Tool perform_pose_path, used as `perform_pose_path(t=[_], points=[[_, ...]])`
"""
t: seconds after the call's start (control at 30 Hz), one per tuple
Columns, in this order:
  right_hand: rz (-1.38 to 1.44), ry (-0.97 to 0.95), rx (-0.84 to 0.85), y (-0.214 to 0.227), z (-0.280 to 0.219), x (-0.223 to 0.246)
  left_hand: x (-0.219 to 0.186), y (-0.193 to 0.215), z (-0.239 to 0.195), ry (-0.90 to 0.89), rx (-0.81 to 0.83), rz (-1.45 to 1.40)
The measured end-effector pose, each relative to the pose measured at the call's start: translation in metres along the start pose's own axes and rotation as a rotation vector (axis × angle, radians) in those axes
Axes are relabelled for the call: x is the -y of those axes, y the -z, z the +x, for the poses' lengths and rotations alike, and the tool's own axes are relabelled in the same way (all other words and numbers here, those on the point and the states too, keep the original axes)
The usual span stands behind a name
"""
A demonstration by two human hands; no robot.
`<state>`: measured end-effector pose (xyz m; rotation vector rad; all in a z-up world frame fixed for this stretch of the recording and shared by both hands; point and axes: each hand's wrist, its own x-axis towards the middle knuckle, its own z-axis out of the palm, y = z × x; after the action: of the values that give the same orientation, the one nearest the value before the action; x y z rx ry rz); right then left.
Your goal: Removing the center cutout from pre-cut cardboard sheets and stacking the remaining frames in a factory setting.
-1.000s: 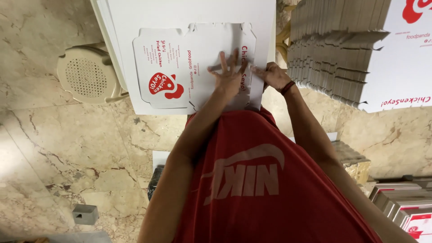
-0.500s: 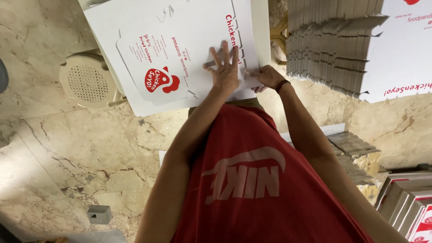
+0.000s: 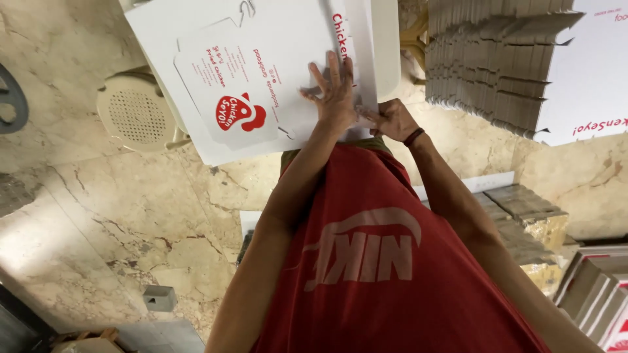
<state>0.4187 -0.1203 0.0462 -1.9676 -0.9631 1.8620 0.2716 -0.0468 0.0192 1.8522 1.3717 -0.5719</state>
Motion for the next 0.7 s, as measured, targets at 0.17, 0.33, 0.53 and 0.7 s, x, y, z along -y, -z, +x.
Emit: perform_pose_path(t=[0.17,0.33,0.53,0.7], points=[[0.321,0.020,-0.021,-0.007,0.004,-0.031,0.018,0.022,-0.009,-0.068,0.082,-0.004],[0.517,-0.146,-0.116,-0.042,-0.024,0.003,0.058,-0.013,0.014,-0.195,-0.056,0.212],[0.323,0.126,-0.304,-0.074,0.006,-0.055,0.049,-0.006,0.001,-0.232,-0.064,0.240],[0.371,-0.096,-0.500,-0.103,-0.009,-0.055,0.041,-0.013,-0.017,-0.162,0.062,0.239]])
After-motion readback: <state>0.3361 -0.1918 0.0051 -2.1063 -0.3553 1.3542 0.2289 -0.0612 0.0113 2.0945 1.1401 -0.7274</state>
